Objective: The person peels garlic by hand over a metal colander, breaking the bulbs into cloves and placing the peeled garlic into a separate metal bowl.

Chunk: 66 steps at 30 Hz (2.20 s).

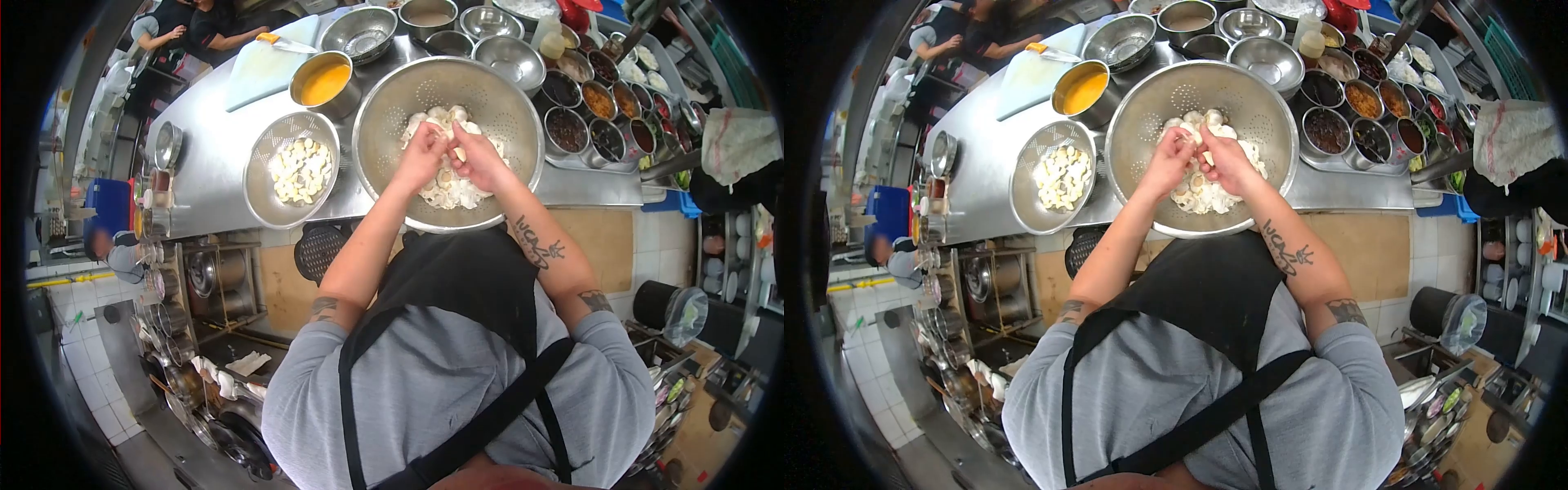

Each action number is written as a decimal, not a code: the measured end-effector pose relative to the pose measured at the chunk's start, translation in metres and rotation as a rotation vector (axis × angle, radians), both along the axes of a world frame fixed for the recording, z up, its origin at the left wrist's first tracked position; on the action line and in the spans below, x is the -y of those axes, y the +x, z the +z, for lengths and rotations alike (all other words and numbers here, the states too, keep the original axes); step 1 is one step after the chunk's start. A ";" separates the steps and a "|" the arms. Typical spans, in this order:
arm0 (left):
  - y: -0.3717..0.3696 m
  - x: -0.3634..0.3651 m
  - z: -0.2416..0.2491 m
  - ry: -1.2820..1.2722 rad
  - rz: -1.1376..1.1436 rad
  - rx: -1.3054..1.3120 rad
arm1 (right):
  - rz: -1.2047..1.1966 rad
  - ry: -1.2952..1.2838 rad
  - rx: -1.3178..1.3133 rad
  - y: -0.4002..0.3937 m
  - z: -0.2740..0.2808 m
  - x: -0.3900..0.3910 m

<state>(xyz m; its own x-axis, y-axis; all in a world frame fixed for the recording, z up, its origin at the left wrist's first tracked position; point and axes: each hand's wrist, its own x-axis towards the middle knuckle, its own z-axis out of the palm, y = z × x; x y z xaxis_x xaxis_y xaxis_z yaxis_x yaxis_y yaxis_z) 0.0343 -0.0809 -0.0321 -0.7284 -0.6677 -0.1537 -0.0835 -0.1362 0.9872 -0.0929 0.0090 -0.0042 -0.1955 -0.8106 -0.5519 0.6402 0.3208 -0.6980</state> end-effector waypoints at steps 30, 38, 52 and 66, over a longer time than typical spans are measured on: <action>0.037 0.008 0.034 -0.496 -0.048 0.369 | -0.354 -0.115 0.267 0.006 -0.007 0.028; 0.044 -0.002 -0.004 -1.074 -0.288 0.348 | 0.074 -0.019 0.294 0.095 0.041 0.107; 0.039 0.012 0.040 -0.653 -0.171 0.865 | 0.088 -0.152 -0.333 -0.014 0.029 0.081; 0.037 0.028 -0.005 -0.594 -0.165 0.480 | 0.960 -0.114 -1.838 0.027 -0.012 -0.011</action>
